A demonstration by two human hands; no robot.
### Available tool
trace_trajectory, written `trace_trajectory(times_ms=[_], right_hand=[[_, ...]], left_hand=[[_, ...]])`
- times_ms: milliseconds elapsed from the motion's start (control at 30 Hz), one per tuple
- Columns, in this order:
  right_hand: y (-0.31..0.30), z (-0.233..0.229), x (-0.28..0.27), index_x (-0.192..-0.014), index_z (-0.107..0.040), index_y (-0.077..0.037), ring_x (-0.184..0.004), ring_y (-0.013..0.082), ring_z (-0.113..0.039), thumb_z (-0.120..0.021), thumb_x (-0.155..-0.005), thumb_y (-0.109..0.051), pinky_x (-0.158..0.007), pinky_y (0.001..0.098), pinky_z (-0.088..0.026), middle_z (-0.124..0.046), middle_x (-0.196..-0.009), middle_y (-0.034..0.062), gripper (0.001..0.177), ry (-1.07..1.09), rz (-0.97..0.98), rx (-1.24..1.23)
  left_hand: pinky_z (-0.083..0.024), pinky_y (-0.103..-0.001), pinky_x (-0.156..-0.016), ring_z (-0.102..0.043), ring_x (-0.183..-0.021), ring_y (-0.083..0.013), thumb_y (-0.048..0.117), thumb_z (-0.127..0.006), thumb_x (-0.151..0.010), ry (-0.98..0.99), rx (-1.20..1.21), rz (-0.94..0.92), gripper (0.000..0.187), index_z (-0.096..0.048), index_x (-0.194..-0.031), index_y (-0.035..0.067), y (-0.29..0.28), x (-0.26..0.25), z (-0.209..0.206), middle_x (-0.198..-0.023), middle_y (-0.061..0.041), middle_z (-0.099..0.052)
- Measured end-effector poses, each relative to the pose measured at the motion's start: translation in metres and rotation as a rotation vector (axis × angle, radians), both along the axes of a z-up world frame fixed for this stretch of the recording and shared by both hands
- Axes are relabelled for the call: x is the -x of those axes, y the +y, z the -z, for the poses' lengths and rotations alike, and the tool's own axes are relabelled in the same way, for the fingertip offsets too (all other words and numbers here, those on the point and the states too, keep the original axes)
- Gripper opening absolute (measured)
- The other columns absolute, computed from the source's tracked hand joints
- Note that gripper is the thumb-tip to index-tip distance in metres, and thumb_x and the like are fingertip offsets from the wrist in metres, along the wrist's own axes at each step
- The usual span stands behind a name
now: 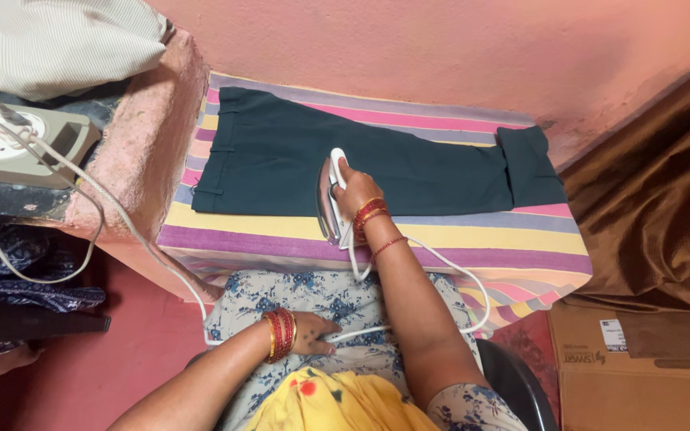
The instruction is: The person irons a dark green pair of trousers laid out on a striped ironing board. They use a white electric iron to smooth the fabric, moving it back and forth across the legs and waist area. The person adjusts the trousers with their hands to ensure even coverage and then folds the garment after ironing.
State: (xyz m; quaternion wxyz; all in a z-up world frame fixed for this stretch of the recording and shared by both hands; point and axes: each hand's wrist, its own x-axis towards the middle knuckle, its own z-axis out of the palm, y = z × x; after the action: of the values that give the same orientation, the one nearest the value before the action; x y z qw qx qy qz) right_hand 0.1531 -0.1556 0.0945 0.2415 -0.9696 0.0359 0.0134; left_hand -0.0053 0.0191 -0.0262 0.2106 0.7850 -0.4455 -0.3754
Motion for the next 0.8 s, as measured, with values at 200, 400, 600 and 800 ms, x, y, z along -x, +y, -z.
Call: trace_trajectory(times_ms=[200, 400, 600, 800], right_hand=[[-0.037, -0.011, 0.013, -0.151, -0.048, -0.031, -0.113, 0.0367, -0.067, -0.071, -0.088, -0.026, -0.1, 0.0447, -0.051, -0.069, -0.125, 0.0173, 0.068, 0.028, 0.092, -0.027], [-0.056, -0.015, 0.023, -0.151, -0.047, -0.034, -0.113, 0.033, -0.069, -0.071, -0.087, -0.025, -0.101, 0.0431, -0.051, -0.069, -0.127, 0.0133, 0.069, 0.052, 0.136, -0.016], [-0.065, -0.011, 0.04, -0.154, -0.044, -0.033, -0.114, 0.0344, -0.068, -0.068, -0.091, -0.026, -0.101, 0.0437, -0.052, -0.07, -0.125, 0.016, 0.067, 0.074, 0.148, 0.033], [-0.09, 0.012, 0.046, -0.153, -0.047, -0.023, -0.114, 0.0347, -0.068, -0.075, -0.082, -0.022, -0.099, 0.0411, -0.052, -0.068, -0.128, 0.0182, 0.076, -0.052, 0.06, -0.138]], left_hand=[[-0.049, -0.043, -0.104, -0.065, -0.117, -0.0361, 0.048, -0.057, -0.098, 0.017, -0.078, -0.009, 0.067, -0.048, -0.147, 0.003, -0.002, 0.002, -0.013, -0.127, -0.024, -0.066], [-0.047, -0.042, -0.108, -0.063, -0.122, -0.0328, 0.05, -0.056, -0.098, 0.008, -0.15, -0.021, 0.07, -0.044, -0.151, 0.006, -0.004, 0.004, -0.023, -0.133, -0.021, -0.063], [-0.044, -0.039, -0.112, -0.062, -0.126, -0.03, 0.05, -0.058, -0.097, 0.005, -0.122, -0.057, 0.069, -0.045, -0.15, 0.008, -0.001, 0.0, -0.029, -0.142, -0.018, -0.059], [-0.056, -0.034, -0.102, -0.074, -0.112, -0.0226, 0.04, -0.059, -0.095, 0.055, 0.13, -0.375, 0.051, -0.061, -0.138, 0.013, 0.005, -0.011, -0.035, -0.126, -0.011, -0.073]])
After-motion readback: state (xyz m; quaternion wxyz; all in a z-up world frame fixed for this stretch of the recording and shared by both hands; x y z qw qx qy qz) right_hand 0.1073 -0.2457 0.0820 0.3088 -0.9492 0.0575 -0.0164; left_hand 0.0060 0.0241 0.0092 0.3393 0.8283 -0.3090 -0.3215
